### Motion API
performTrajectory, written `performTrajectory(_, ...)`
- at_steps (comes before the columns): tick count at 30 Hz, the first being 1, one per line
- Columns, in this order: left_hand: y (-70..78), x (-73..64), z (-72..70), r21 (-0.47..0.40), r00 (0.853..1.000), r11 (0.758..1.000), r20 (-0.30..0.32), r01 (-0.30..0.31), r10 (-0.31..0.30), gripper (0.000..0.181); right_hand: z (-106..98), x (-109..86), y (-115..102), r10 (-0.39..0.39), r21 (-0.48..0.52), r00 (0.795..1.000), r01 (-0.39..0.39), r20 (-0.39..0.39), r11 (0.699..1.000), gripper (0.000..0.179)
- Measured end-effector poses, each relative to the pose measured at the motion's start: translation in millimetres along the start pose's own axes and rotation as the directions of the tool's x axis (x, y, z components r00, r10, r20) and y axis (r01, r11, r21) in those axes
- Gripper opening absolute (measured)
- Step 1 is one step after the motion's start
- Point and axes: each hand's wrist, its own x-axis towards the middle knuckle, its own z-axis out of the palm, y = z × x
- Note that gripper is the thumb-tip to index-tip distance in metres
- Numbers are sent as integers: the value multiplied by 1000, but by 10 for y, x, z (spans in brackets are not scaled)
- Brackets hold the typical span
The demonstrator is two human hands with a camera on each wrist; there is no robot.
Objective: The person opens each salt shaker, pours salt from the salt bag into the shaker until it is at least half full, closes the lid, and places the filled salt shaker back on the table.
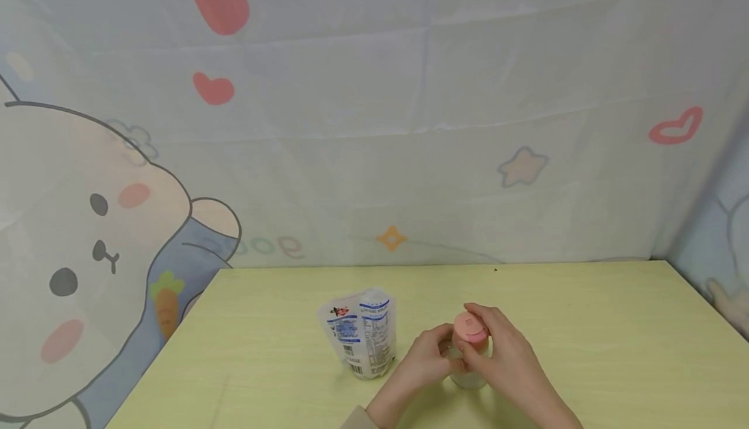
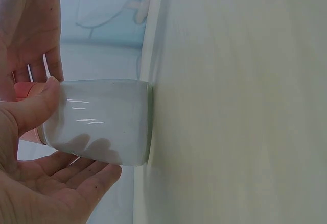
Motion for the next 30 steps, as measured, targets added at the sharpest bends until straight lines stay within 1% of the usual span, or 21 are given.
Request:
performTrajectory(4,-1,0,9,5,1000,1000,-11,8,-8,45,4,-2,15,26,25,1000,-26,3,999,61)
performTrajectory(8,0,-3,13,8,1000,1000,-26,3,-2,44,1,8,8,44,43,999,-43,-3,998,62)
performTrajectory(17,2,0,-4,8,1000,1000,-10,-4,4,45,5,4,-8,27,22,1000,-26,-12,999,58)
performTrajectory(25,11,2,-8,-3,1000,1000,1,4,-4,47,9,4,-7,5,21,1000,-5,2,1000,59)
performTrajectory(30,5,4,-2,5,1000,1000,-10,7,-7,44,3,0,-11,36,57,999,-37,15,998,64)
